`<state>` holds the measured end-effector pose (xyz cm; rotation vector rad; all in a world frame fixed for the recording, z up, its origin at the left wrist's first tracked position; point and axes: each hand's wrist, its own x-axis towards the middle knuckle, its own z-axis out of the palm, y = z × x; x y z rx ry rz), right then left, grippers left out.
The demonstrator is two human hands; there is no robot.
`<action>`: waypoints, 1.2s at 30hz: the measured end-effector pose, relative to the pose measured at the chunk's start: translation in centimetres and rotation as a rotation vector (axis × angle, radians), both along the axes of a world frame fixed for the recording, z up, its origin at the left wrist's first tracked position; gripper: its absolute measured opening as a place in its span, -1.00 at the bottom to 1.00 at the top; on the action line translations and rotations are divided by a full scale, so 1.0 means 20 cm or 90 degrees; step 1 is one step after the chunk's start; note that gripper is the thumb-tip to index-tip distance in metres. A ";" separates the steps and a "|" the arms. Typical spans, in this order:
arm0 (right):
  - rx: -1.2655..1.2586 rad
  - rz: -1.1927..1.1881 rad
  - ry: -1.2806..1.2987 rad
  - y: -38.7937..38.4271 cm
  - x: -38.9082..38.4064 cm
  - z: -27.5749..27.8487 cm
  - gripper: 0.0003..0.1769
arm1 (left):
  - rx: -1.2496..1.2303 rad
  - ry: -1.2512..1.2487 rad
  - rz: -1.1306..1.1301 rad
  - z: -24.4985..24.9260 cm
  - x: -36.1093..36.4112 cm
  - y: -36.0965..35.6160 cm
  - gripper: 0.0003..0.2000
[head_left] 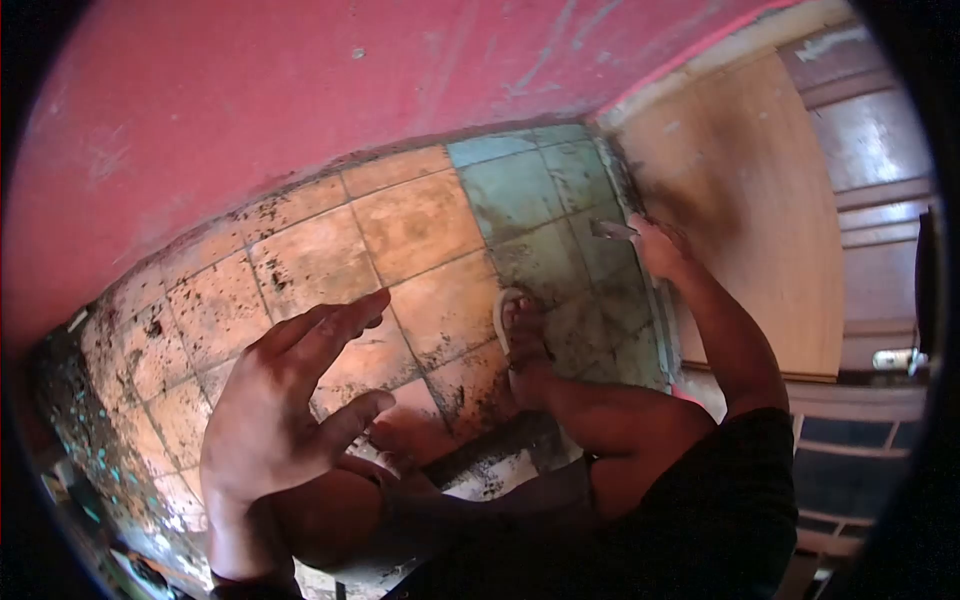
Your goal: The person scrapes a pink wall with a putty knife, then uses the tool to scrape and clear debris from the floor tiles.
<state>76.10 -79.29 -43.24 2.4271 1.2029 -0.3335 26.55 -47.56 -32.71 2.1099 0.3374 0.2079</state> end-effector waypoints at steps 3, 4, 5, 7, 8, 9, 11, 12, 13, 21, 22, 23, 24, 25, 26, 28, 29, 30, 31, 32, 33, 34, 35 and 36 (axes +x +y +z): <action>-0.016 -0.101 -0.080 -0.19 0.02 0.10 -0.43 | -0.045 0.014 -0.028 -0.02 0.06 0.00 -0.25; -0.008 -0.104 -0.049 -0.18 -0.01 0.13 -0.41 | -0.033 0.034 -0.035 -0.02 0.08 0.01 -0.26; 0.002 -0.105 -0.016 -0.16 -0.05 0.14 -0.38 | -0.022 0.022 -0.022 -0.02 0.07 0.01 -0.27; -0.009 -0.090 0.036 -0.19 -0.04 0.07 -0.33 | -0.008 0.005 0.014 -0.03 0.05 -0.02 -0.29; -0.030 -0.081 0.055 -0.25 -0.01 -0.04 -0.31 | -0.002 0.009 0.019 0.01 0.02 -0.02 -0.26; -0.052 -0.077 0.078 -0.35 -0.02 -0.16 -0.28 | -0.038 -0.033 0.055 -0.03 -0.05 -0.03 -0.24; -0.063 -0.063 0.117 -0.54 0.04 -0.39 -0.28 | -0.080 0.011 0.164 -0.06 -0.19 -0.03 -0.25; -0.073 -0.054 0.141 -0.61 0.07 -0.49 -0.28 | 0.012 0.095 0.214 -0.04 -0.25 -0.04 -0.25; -0.083 -0.071 0.174 -0.62 0.05 -0.55 -0.30 | 0.101 0.187 0.259 -0.02 -0.30 -0.07 -0.25; -0.014 0.020 0.310 -0.16 -0.49 -1.05 -0.35 | -0.047 0.326 0.346 -0.04 -0.26 -0.17 -0.18; 0.056 0.091 0.318 -0.13 -0.54 -1.08 -0.36 | -0.021 0.297 0.338 -0.06 -0.20 -0.16 -0.18; 0.066 0.071 0.334 -0.12 -0.52 -1.08 -0.36 | 0.006 0.271 0.330 -0.08 -0.17 -0.16 -0.17; 0.076 0.049 0.352 -0.09 -0.49 -1.04 -0.37 | 0.034 0.276 0.326 -0.07 -0.15 -0.17 -0.18; 0.085 0.026 0.371 -0.07 -0.47 -0.98 -0.37 | 0.062 0.282 0.321 -0.06 -0.14 -0.16 -0.18; 0.161 0.002 0.355 -0.07 -0.39 -0.77 -0.32 | 0.090 0.286 0.317 -0.05 -0.13 -0.16 -0.19; 0.164 -0.062 0.315 -0.23 -0.13 -0.80 -0.28 | 0.095 0.268 0.317 -0.09 -0.14 -0.16 -0.24; 0.130 -0.065 0.264 -0.31 0.00 -0.80 -0.28 | 0.063 0.252 0.328 -0.13 -0.17 -0.16 -0.29; 0.095 -0.068 0.214 -0.36 0.08 -0.80 -0.27 | 0.018 0.306 0.343 -0.15 -0.16 -0.17 -0.31; 0.084 -0.059 0.213 -0.36 0.11 -0.82 -0.29 | -0.029 0.360 0.358 -0.16 -0.15 -0.18 -0.32; 0.070 -0.050 0.212 -0.36 0.12 -0.86 -0.30 | -0.005 0.399 0.291 -0.14 -0.14 -0.19 -0.31; 0.058 -0.041 0.212 -0.36 0.13 -0.92 -0.31 | -0.019 0.371 0.297 -0.14 -0.13 -0.19 -0.31; 0.106 -0.023 0.300 -0.31 0.10 -1.07 -0.33 | -0.031 0.341 0.304 -0.14 -0.11 -0.19 -0.31; 0.157 -0.001 0.386 -0.19 0.03 -1.18 -0.34 | -0.042 0.309 0.313 -0.13 -0.10 -0.19 -0.30; 0.078 0.002 0.370 -0.02 -0.10 -1.14 -0.36 | -0.044 0.294 0.325 -0.13 -0.09 -0.19 -0.30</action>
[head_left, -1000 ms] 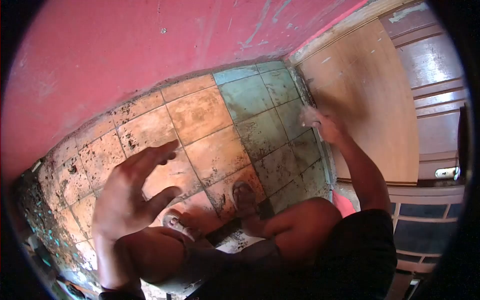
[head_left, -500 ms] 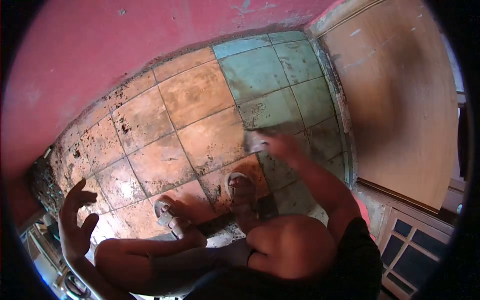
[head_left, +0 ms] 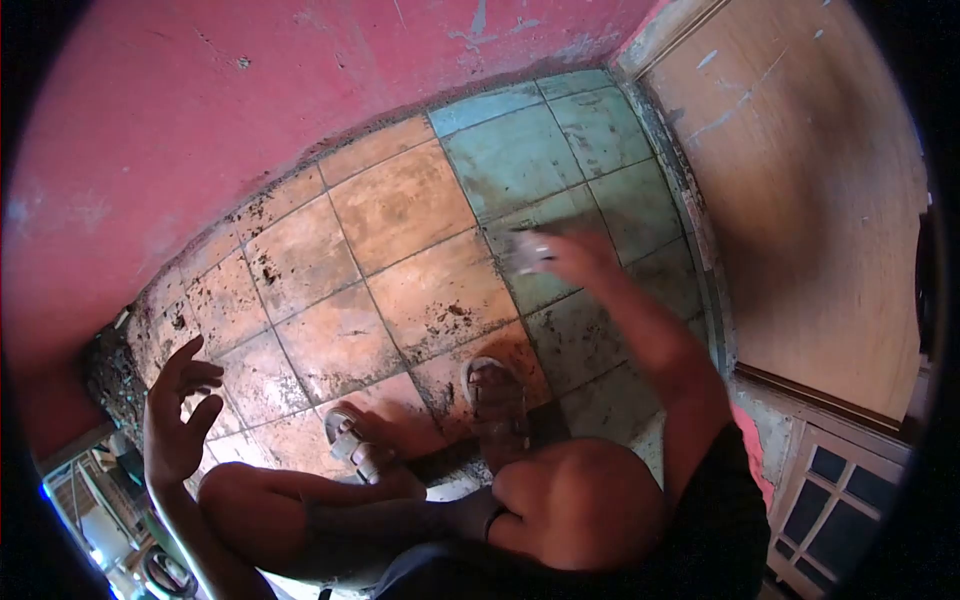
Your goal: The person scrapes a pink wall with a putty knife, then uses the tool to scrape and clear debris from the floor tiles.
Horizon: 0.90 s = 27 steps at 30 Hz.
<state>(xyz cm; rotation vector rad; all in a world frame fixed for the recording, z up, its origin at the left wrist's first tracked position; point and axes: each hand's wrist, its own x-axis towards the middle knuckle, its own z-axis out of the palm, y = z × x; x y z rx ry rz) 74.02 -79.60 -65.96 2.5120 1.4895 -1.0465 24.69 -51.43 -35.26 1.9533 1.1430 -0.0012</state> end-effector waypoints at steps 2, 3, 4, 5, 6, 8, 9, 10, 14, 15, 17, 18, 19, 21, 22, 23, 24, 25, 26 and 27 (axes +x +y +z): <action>-0.039 0.075 -0.034 0.33 -0.31 0.06 -0.39 | 0.031 -0.018 -0.019 0.01 0.03 -0.01 -0.30; -0.008 0.127 -0.048 0.41 -0.40 0.05 -0.39 | 0.047 -0.027 -0.027 0.02 0.03 -0.01 -0.30; 0.025 0.112 -0.027 0.44 -0.39 0.14 -0.38 | 0.059 -0.026 -0.030 0.02 0.01 -0.01 -0.29; 0.055 0.092 -0.002 0.46 -0.39 0.24 -0.38 | 0.066 -0.023 -0.014 0.02 -0.03 -0.01 -0.29; 0.084 0.071 0.025 0.47 -0.40 0.31 -0.38 | 0.071 -0.019 0.002 0.02 -0.10 -0.02 -0.29; 0.176 -0.017 -0.015 0.30 -0.07 0.15 -0.28 | 0.052 -0.027 0.060 0.01 -0.24 -0.03 -0.29; 0.085 -0.022 -0.088 0.24 0.08 0.29 -0.26 | 0.033 -0.018 0.076 0.01 -0.31 -0.03 -0.29; 0.074 -0.047 -0.093 0.14 0.22 0.33 -0.23 | 0.013 -0.010 0.093 0.01 -0.39 -0.03 -0.29; 0.057 0.000 -0.034 -0.05 0.41 0.11 -0.19 | -0.040 -0.026 0.128 0.06 -0.45 -0.01 -0.25; 0.080 0.001 0.020 -0.02 0.36 0.02 -0.19 | -0.036 -0.060 0.131 0.07 -0.43 -0.02 -0.26; 0.172 0.011 0.138 0.20 0.07 -0.20 -0.23 | -0.030 -0.076 0.129 0.08 -0.35 -0.03 -0.26; 0.030 0.045 0.068 0.38 -0.12 -0.19 -0.22 | -0.026 -0.084 0.127 0.08 -0.31 -0.04 -0.26; 0.065 0.093 0.033 0.52 -0.31 -0.07 -0.20 | -0.014 -0.081 0.115 0.08 -0.27 -0.04 -0.25; 0.190 0.248 -0.038 0.67 -0.53 -0.01 -0.20 | 0.003 -0.066 0.090 0.07 -0.23 -0.04 -0.24; 0.191 0.183 0.005 0.66 -0.51 0.01 -0.22 | 0.018 -0.018 0.081 0.08 -0.23 -0.04 -0.25; 0.190 0.119 0.050 0.64 -0.45 0.03 -0.24 | 0.026 -0.005 0.092 0.09 -0.26 -0.04 -0.26; 0.192 0.059 0.090 0.64 -0.35 0.08 -0.26 | 0.038 0.003 0.107 0.08 -0.31 -0.06 -0.26; 0.079 0.008 0.018 0.59 -0.19 0.21 -0.24 | 0.049 0.008 0.124 0.07 -0.37 -0.07 -0.26; 0.127 -0.010 0.004 0.49 0.00 0.23 -0.21 | 0.022 -0.013 0.149 0.06 -0.42 -0.07 -0.27; 0.203 0.001 0.013 0.34 0.25 0.11 -0.18 | 0.006 -0.001 0.157 0.06 -0.46 -0.05 -0.27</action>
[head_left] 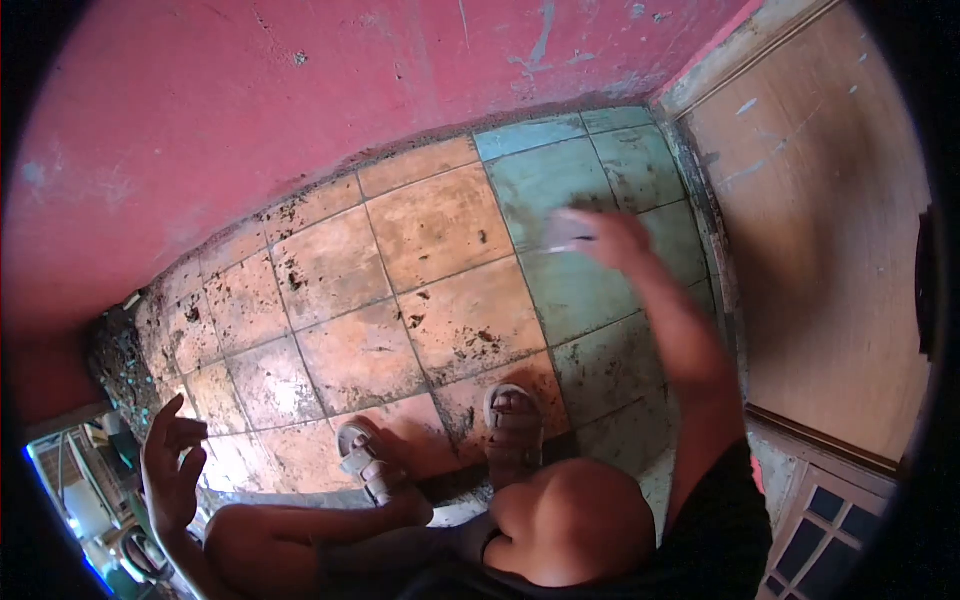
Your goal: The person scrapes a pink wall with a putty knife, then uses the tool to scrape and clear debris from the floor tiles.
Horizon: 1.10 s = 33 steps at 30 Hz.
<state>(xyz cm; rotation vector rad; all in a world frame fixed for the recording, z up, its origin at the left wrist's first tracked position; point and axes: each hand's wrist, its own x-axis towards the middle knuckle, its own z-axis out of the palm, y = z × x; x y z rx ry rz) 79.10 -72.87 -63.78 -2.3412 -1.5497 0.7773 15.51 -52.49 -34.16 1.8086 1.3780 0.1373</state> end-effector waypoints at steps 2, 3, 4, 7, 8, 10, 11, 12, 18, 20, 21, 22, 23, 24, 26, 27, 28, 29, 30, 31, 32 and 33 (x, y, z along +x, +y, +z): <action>-0.086 0.010 -0.138 -0.18 0.23 0.16 -0.19 | -0.042 0.023 0.022 0.03 -0.05 0.00 -0.28; -0.034 0.039 -0.063 -0.25 0.28 0.03 -0.20 | -0.044 0.027 0.046 0.04 -0.03 -0.01 -0.29; 0.022 0.063 0.011 -0.31 0.33 -0.20 -0.21 | -0.026 -0.001 0.042 0.04 -0.02 -0.01 -0.29; -0.063 0.074 0.140 -0.09 0.07 -0.32 -0.22 | -0.019 -0.060 0.000 0.05 0.04 -0.01 -0.23; -0.261 0.079 -0.047 0.14 -0.23 0.06 -0.31 | -0.013 -0.061 -0.001 0.05 0.09 -0.01 -0.21; -0.217 0.158 -0.023 0.33 -0.53 0.08 -0.31 | 0.014 -0.058 -0.020 0.06 0.16 -0.01 -0.15; -0.230 0.190 -0.054 0.43 -0.66 0.05 -0.27 | 0.029 -0.050 -0.034 0.06 0.18 -0.01 -0.12; -0.044 0.255 -0.069 0.37 -0.71 -0.02 -0.25 | 0.041 -0.040 -0.048 0.06 0.19 -0.01 -0.09; -0.032 -0.059 -0.017 0.10 -0.08 0.10 -0.23 | 0.010 -0.009 0.039 0.05 -0.10 -0.05 -0.07; 0.112 -0.030 0.011 -0.13 0.26 -0.13 -0.21 | -0.004 -0.010 0.072 0.05 -0.18 -0.06 -0.07; 0.043 -0.023 -0.006 -0.10 0.25 -0.09 -0.22 | 0.004 -0.026 0.072 0.06 -0.17 -0.07 -0.09; -0.022 -0.019 -0.025 -0.06 0.21 -0.03 -0.22 | 0.003 -0.034 0.067 0.06 -0.14 -0.07 -0.09; -0.085 -0.017 -0.044 0.00 0.15 0.01 -0.23 | 0.003 -0.043 0.061 0.08 -0.10 -0.07 -0.09; -0.041 0.001 0.065 0.08 0.09 -0.22 -0.23 | 0.007 -0.053 0.056 0.09 -0.07 -0.07 -0.10; 0.008 0.024 0.210 0.36 -0.24 -0.40 -0.26 | -0.003 -0.076 0.028 0.10 0.03 -0.06 -0.11; -0.114 -0.088 0.339 0.54 -0.50 -0.20 -0.37 | -0.002 -0.081 0.011 0.10 0.09 -0.04 -0.12; -0.231 -0.220 0.437 0.71 -0.76 0.02 -0.45 | 0.000 -0.085 -0.006 0.10 0.14 -0.03 -0.12; 0.002 0.223 0.108 0.80 -0.95 -0.36 -0.52 | 0.006 -0.109 -0.011 0.10 0.18 -0.03 -0.15; 0.123 0.261 -0.047 0.79 -1.10 -0.26 -0.47 | 0.025 -0.082 -0.021 0.08 0.20 -0.04 -0.16; 0.076 0.247 0.005 0.75 -1.14 -0.06 -0.44 | 0.037 -0.048 -0.039 0.08 0.22 -0.04 -0.18; 0.028 0.235 0.056 0.72 -1.16 0.16 -0.41 | 0.049 -0.015 -0.056 0.09 0.22 -0.03 -0.19; -0.018 0.228 0.098 0.71 -1.15 0.27 -0.38 | 0.056 -0.003 -0.057 0.09 0.20 -0.04 -0.22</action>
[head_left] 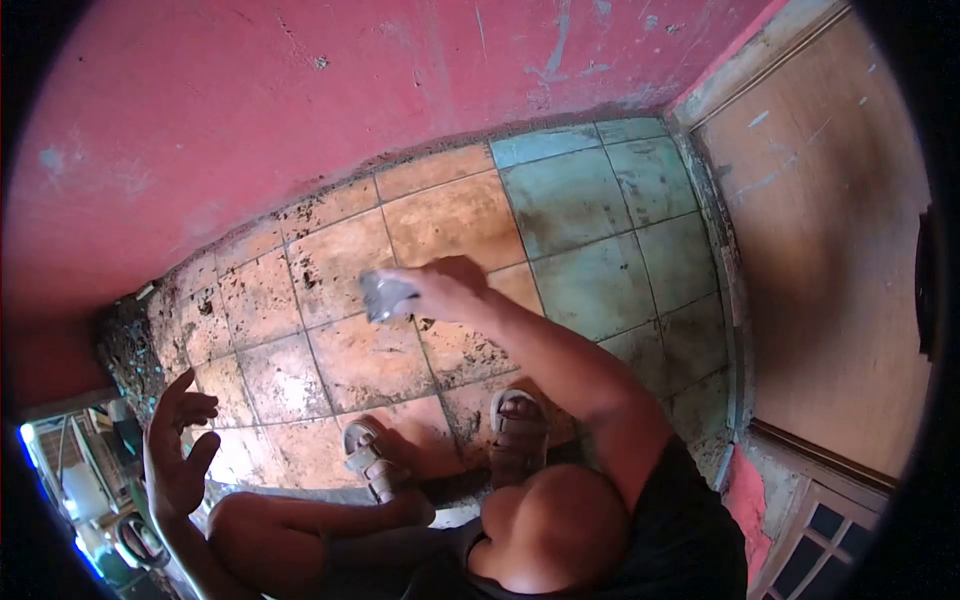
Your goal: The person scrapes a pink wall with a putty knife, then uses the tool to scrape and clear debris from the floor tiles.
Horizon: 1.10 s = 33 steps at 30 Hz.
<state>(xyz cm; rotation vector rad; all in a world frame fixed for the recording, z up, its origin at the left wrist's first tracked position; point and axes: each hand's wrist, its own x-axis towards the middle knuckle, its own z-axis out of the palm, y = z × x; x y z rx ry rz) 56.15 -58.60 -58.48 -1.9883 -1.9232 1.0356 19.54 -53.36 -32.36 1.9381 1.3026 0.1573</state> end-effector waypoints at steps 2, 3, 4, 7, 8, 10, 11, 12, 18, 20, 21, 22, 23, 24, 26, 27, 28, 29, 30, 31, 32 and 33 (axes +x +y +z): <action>0.137 -0.169 0.083 -0.24 0.22 -0.11 -0.35 | -0.022 -0.016 0.044 -0.01 -0.09 -0.01 -0.23; 0.152 -0.197 0.116 -0.37 0.42 -0.14 -0.34 | -0.037 -0.025 0.065 -0.03 -0.15 -0.01 -0.23; -0.016 -0.210 -0.074 -0.51 0.65 -0.10 -0.31 | -0.057 -0.026 0.079 -0.04 -0.22 0.00 -0.19; -0.068 -0.276 -0.213 -1.06 1.07 0.00 -0.30 | -0.068 -0.031 0.106 -0.09 -0.32 0.02 -0.17; -0.107 -0.287 -0.184 -1.19 1.08 -0.07 -0.28 | -0.079 -0.045 0.096 -0.08 -0.30 0.03 -0.17; -0.166 -0.308 -0.124 -1.35 0.98 -0.16 -0.25 | -0.074 -0.050 0.070 -0.07 -0.24 0.05 -0.16; -0.185 -0.316 -0.092 -1.36 0.86 -0.19 -0.25 | -0.068 -0.053 0.058 -0.07 -0.20 0.06 -0.15; -0.156 -0.320 -0.067 -1.31 0.71 -0.33 -0.24 | -0.061 -0.061 0.037 -0.07 -0.16 0.08 -0.14; 0.046 -0.086 -0.086 -0.63 -0.27 -0.46 -0.27 | 0.003 -0.067 -0.033 -0.07 0.10 0.08 -0.17; 0.033 -0.146 -0.024 -0.61 -0.19 -0.25 -0.26 | 0.022 -0.029 -0.058 -0.05 0.08 0.07 -0.17; 0.032 -0.166 0.003 -0.61 -0.10 -0.21 -0.26 | 0.030 -0.021 -0.051 -0.05 0.04 0.07 -0.16; 0.050 -0.245 0.004 -0.68 0.02 -0.20 -0.28 | 0.018 -0.042 -0.026 -0.05 -0.02 0.06 -0.16; 0.042 -0.288 -0.038 -0.76 0.17 -0.14 -0.32 | 0.007 -0.063 -0.001 -0.05 -0.07 0.05 -0.15; -0.006 -0.306 -0.018 -0.86 0.34 -0.19 -0.34 | 0.010 -0.041 0.010 -0.06 -0.12 0.07 -0.16; 0.059 -0.288 -0.028 -1.14 0.60 -0.31 -0.29 | 0.003 0.004 0.037 -0.07 -0.23 0.07 -0.16; -0.014 -0.285 -0.018 -1.14 0.54 -0.29 -0.29 | -0.015 -0.010 0.045 -0.07 -0.23 0.05 -0.16; -0.084 -0.287 -0.011 -1.12 0.46 -0.23 -0.28 | -0.031 -0.026 0.049 -0.06 -0.21 0.04 -0.17; -0.150 -0.292 -0.007 -1.09 0.36 -0.18 -0.27 | -0.044 -0.046 0.049 -0.05 -0.18 0.05 -0.17; -0.174 -0.260 -0.007 -1.06 0.23 -0.38 -0.28 | -0.042 -0.047 0.020 -0.05 -0.15 0.05 -0.17; -0.008 -0.235 0.045 -0.98 0.03 -0.42 -0.28 | -0.040 -0.055 0.009 -0.04 -0.10 0.05 -0.17; 0.163 -0.156 0.046 -0.89 -0.15 -0.59 -0.26 | -0.039 -0.066 -0.008 -0.04 -0.04 0.05 -0.17; 0.151 -0.066 -0.095 -0.81 -0.33 -0.67 -0.28 | -0.033 -0.083 -0.027 -0.05 0.01 0.06 -0.18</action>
